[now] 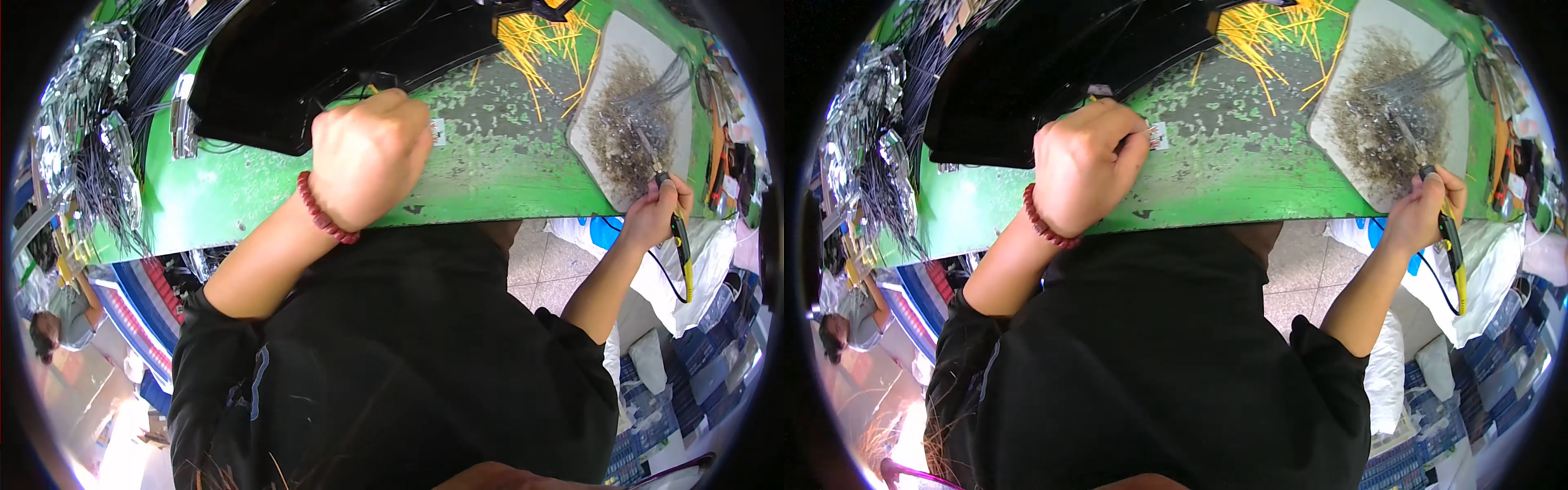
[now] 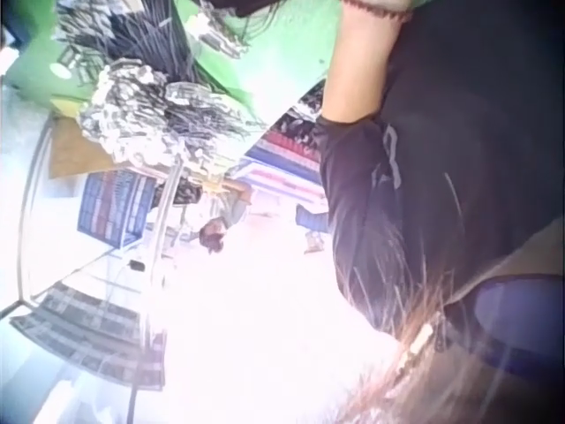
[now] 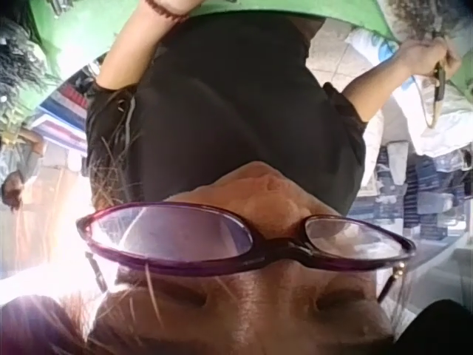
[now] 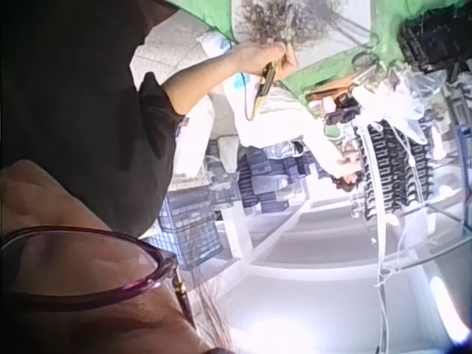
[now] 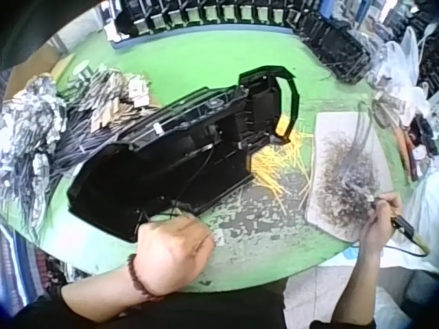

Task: The person solders wires and electronic components onto small circuit boards using a soldering iron and solder wire, then trims the wires with wire cutters.

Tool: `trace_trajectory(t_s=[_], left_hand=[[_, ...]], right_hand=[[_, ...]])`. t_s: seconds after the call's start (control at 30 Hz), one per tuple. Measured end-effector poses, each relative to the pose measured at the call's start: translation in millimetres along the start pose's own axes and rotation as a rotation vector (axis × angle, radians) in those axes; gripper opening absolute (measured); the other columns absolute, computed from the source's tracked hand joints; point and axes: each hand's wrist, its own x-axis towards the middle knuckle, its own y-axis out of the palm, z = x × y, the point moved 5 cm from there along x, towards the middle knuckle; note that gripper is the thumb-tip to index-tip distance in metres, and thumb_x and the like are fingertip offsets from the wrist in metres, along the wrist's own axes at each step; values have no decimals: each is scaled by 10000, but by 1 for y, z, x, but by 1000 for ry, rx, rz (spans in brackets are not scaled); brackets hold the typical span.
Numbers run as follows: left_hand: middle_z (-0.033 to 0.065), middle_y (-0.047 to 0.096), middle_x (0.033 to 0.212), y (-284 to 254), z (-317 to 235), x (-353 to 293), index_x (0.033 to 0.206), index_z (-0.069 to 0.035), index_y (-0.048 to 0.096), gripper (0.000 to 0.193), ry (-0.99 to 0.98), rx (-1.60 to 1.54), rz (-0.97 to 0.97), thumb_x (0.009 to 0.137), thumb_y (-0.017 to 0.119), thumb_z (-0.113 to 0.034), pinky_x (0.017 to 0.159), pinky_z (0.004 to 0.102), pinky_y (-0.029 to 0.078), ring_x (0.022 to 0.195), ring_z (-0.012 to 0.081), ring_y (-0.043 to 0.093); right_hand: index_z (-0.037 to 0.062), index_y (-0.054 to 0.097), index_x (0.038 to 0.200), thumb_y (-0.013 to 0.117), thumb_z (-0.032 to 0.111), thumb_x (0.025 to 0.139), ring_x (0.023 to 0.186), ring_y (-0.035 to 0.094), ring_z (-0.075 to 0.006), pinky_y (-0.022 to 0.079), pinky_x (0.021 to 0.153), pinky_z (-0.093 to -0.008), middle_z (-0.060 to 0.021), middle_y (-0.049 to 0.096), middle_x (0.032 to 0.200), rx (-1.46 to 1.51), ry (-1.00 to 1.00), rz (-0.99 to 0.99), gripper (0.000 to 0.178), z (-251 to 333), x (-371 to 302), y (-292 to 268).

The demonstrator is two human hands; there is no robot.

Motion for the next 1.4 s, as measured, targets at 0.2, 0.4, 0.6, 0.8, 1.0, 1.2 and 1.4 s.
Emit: trace_trajectory(t_s=[0.2,0.4,0.6,0.8,1.0,1.2,1.4], left_hand=[[55,607,669,0,3,-1,679,-73,635,53,-55,30,83,723,660,-58,490,326,472,568,250,599],[56,566,640,3,4,-1,648,-72,600,85,-60,46,64,721,643,-66,476,342,464,549,261,580],[58,558,640,3,5,1,642,-67,591,91,-49,25,59,717,643,-63,473,345,462,547,266,576],[63,553,639,2,6,2,637,-55,582,97,-61,4,71,713,642,-62,473,358,458,559,275,574],[66,556,643,2,7,1,639,-56,587,90,-71,9,79,714,638,-61,480,362,462,566,277,576],[66,563,648,2,7,2,641,-54,587,89,-68,2,83,714,635,-63,487,362,465,576,278,583],[64,566,653,2,8,2,652,-57,596,78,-66,-4,89,719,636,-66,496,361,468,584,275,586]], right_hand=[[-15,546,855,533,-6,782,593,506,-120,405,525,-191,-92,552,764,109,-46,100,75,25,-23,26],[-15,521,866,639,174,793,623,457,-134,369,555,-248,-89,501,716,165,-89,527,235,51,-105,114],[16,549,887,719,176,801,632,408,-50,309,571,-209,5,503,737,181,77,652,249,40,-126,137],[18,566,882,724,156,784,636,413,-40,317,580,-195,15,509,760,210,121,668,232,35,-127,142],[19,576,891,725,137,779,646,424,-33,326,584,-190,19,516,780,180,165,715,220,36,-128,144],[18,584,890,694,80,769,644,433,-29,339,582,-188,18,524,777,215,160,676,175,32,-126,144],[9,578,891,672,40,770,643,440,-29,346,581,-188,16,526,776,155,176,704,156,36,-127,147]])
